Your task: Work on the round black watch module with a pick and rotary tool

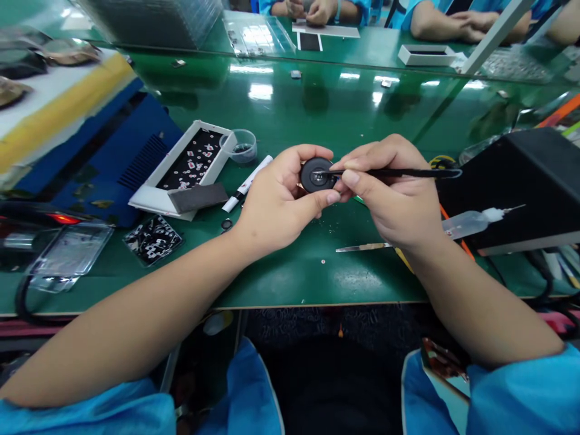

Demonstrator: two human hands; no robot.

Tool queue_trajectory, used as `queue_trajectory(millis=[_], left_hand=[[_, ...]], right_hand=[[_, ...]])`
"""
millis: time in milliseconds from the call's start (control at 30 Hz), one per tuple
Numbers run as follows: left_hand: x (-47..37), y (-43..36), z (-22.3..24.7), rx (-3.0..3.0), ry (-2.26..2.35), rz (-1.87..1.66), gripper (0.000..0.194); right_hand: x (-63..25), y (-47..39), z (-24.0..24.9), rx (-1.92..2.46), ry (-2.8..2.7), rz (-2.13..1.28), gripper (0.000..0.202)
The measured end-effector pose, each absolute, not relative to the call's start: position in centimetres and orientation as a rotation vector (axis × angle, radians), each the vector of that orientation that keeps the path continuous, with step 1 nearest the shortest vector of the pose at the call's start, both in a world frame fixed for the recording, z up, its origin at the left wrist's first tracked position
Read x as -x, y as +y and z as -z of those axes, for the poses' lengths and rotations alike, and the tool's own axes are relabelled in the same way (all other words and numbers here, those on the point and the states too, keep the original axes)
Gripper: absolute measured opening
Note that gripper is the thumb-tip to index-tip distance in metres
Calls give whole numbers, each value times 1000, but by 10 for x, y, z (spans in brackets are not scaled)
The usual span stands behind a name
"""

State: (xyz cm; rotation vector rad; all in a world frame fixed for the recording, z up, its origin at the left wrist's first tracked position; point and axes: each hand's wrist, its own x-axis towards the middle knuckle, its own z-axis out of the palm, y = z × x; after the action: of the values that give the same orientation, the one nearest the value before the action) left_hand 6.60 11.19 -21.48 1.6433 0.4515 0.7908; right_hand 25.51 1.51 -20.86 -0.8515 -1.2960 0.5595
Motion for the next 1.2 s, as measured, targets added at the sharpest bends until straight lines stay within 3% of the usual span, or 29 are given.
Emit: queue_trajectory(millis=[200, 367, 967, 1200], left_hand=[[-66, 113, 215, -1650, 442, -791, 65], [-67, 109, 217, -1589, 454, -791, 62], [-70, 110, 223, -1566, 416, -700, 64], [-70, 111, 222, -1589, 445, -695, 66]], right_hand=[[-256, 16, 209, 868, -1322, -565, 24], [-255, 14, 210, 906, -1316, -507, 13], [-255, 6, 207, 965, -1286, -503, 24], [-251, 4, 205, 954, -1242, -573, 20]])
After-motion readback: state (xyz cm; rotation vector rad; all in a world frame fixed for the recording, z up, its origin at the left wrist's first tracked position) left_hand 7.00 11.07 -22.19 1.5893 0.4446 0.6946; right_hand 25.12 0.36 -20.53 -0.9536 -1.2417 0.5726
